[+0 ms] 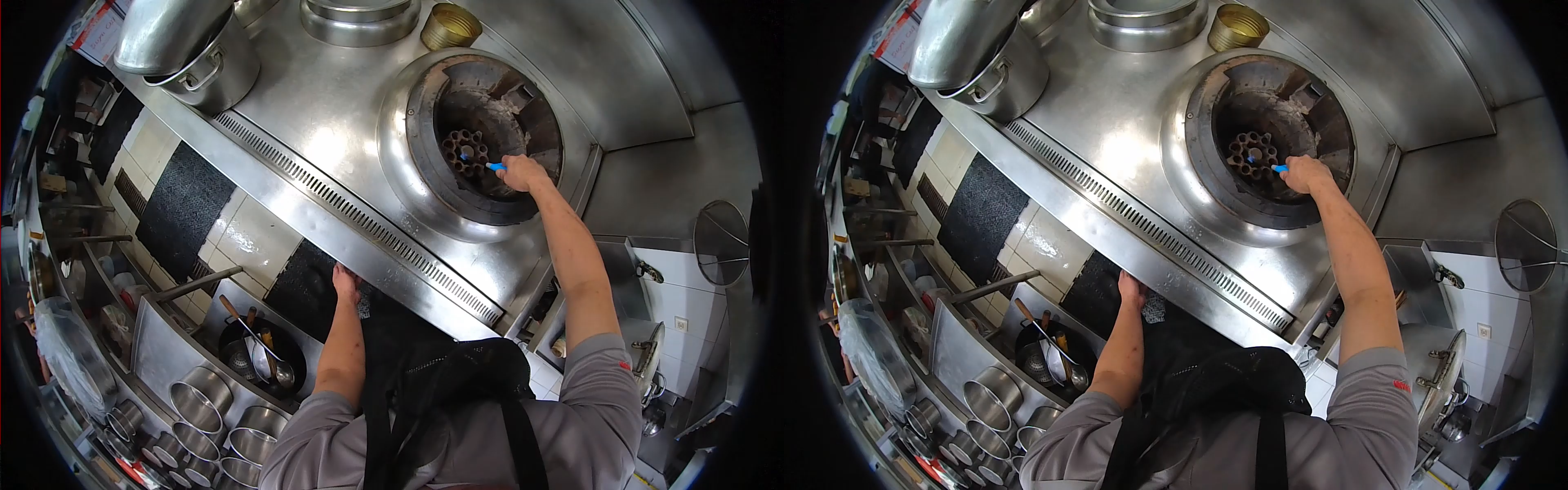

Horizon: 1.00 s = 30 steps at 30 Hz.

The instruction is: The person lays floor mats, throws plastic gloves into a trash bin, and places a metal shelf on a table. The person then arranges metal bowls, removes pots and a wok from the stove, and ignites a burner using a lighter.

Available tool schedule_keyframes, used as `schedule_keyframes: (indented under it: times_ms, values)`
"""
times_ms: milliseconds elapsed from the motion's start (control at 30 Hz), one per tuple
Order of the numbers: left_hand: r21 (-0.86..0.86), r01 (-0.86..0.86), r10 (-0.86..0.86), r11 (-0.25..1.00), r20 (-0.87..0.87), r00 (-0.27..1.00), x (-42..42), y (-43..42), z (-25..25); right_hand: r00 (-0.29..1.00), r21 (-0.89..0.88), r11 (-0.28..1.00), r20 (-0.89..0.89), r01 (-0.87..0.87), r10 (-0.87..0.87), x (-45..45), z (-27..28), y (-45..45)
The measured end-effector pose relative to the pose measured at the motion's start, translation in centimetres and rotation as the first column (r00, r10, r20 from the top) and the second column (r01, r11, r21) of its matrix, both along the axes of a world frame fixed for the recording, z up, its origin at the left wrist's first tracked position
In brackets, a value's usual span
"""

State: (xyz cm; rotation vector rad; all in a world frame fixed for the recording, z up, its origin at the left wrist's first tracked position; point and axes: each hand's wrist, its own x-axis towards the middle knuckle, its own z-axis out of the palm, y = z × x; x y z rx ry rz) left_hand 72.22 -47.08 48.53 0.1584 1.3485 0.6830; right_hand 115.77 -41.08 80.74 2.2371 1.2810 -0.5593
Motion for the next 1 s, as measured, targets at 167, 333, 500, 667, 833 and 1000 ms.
schedule_keyframes:
  times_ms: [167,333,500,667,833,1000]
  values:
    - [-0.004,0.024,-0.023,1.000,0.010,1.000,-0.8,-0.2,-1.0,0.999,-0.002,1.000,0.006,0.031,-0.031,0.3,0.7,-0.1]
    - [-0.016,0.001,0.000,1.000,0.028,1.000,-0.9,0.0,0.0,0.998,-0.002,0.998,-0.008,0.057,-0.057,1.4,0.6,-0.1]
    - [-0.010,0.004,-0.004,1.000,0.022,1.000,-1.2,0.0,0.0,0.997,-0.001,0.998,0.043,0.067,-0.067,0.8,0.2,-0.1]
    - [-0.005,0.011,-0.011,1.000,0.034,0.999,-1.4,-0.2,-0.4,0.996,0.025,0.996,0.027,0.083,-0.084,1.5,-0.5,-0.1]
    - [-0.029,0.011,-0.011,1.000,0.022,1.000,-1.0,0.0,0.1,0.997,0.015,0.997,0.039,0.072,-0.073,1.5,-0.5,0.4]
    - [-0.002,0.031,-0.031,1.000,0.057,0.998,-1.2,0.1,-0.4,0.996,0.026,0.996,0.028,0.083,-0.083,2.0,-0.7,0.4]
